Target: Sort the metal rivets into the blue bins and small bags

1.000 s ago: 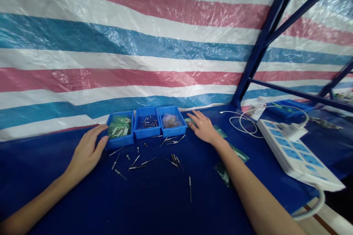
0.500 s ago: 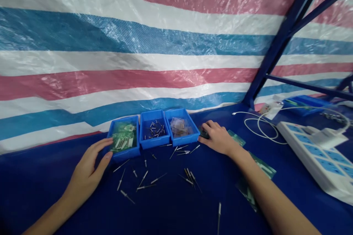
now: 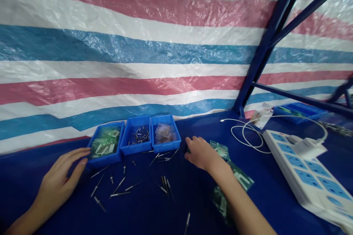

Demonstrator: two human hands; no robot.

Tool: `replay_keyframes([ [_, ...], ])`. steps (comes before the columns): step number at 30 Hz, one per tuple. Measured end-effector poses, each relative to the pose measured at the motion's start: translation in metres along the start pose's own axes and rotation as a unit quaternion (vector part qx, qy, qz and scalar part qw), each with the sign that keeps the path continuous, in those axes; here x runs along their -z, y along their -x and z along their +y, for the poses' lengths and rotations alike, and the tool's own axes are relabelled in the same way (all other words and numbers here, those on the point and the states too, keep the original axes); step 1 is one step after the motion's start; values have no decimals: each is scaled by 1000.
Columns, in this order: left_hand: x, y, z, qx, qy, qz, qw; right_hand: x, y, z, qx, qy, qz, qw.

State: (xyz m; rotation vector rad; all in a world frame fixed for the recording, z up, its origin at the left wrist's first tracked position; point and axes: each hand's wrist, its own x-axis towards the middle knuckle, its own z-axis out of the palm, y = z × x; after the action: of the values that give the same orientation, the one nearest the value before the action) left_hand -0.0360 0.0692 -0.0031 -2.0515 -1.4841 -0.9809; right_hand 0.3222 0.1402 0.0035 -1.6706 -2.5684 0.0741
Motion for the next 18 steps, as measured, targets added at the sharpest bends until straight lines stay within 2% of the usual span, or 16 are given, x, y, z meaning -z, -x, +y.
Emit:
replay_keyframes([
  [6,8,2,20,4,-31,39,999,9,16,-22,36,-35,-8,999],
  [13,29,14,62,-18,4,62,998,15,28,-47,94,-145,19,985],
  [16,34,17,79,-32,35,41,998,18,34,-62,110,-218,36,969],
  [18,36,19,88,-43,60,15,997,17,39,-78,130,-334,22,933],
])
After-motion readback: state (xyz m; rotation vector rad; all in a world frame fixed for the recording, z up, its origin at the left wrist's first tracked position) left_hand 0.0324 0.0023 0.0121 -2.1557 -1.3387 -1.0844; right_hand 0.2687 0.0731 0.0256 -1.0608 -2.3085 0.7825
